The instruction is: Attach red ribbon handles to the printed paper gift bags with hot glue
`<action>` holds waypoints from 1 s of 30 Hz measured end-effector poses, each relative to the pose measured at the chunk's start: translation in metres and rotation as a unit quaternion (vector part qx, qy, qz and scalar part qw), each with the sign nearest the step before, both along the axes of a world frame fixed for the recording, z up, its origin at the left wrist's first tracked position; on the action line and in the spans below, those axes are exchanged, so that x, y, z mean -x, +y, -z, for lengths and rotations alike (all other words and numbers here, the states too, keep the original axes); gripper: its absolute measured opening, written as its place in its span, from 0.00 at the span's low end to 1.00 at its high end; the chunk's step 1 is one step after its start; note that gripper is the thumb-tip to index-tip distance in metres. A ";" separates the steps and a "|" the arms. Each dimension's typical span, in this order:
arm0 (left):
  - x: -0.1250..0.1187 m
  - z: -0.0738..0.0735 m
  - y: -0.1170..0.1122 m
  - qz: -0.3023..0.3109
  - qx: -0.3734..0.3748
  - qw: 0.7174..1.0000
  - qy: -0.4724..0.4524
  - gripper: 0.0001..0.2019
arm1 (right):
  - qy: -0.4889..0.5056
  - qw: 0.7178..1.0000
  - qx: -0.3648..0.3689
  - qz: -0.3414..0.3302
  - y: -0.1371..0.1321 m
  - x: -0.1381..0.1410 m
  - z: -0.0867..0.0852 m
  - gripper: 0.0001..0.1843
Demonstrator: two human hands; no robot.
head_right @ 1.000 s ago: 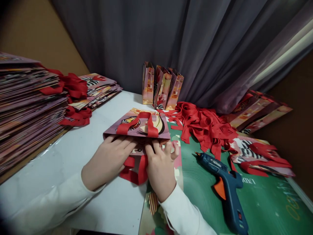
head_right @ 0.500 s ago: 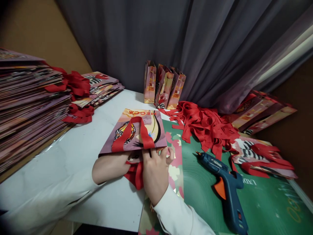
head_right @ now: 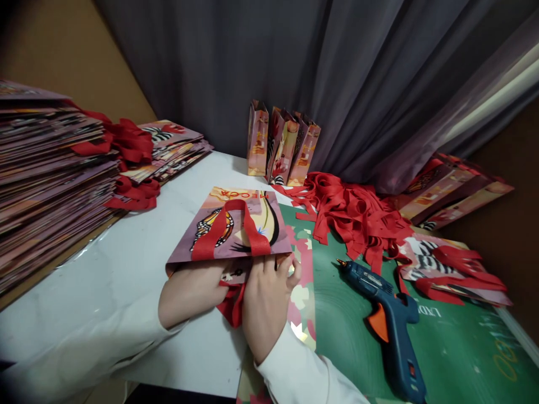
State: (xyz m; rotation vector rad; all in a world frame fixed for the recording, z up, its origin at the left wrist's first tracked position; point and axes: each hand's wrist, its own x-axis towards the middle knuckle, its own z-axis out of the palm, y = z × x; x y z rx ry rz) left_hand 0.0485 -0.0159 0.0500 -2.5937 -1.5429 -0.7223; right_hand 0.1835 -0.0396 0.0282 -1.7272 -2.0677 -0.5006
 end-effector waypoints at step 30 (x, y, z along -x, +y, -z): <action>0.022 -0.024 0.006 0.049 -0.182 0.972 0.138 0.13 | -0.024 0.983 -0.118 -0.140 0.024 -0.037 -0.022 0.11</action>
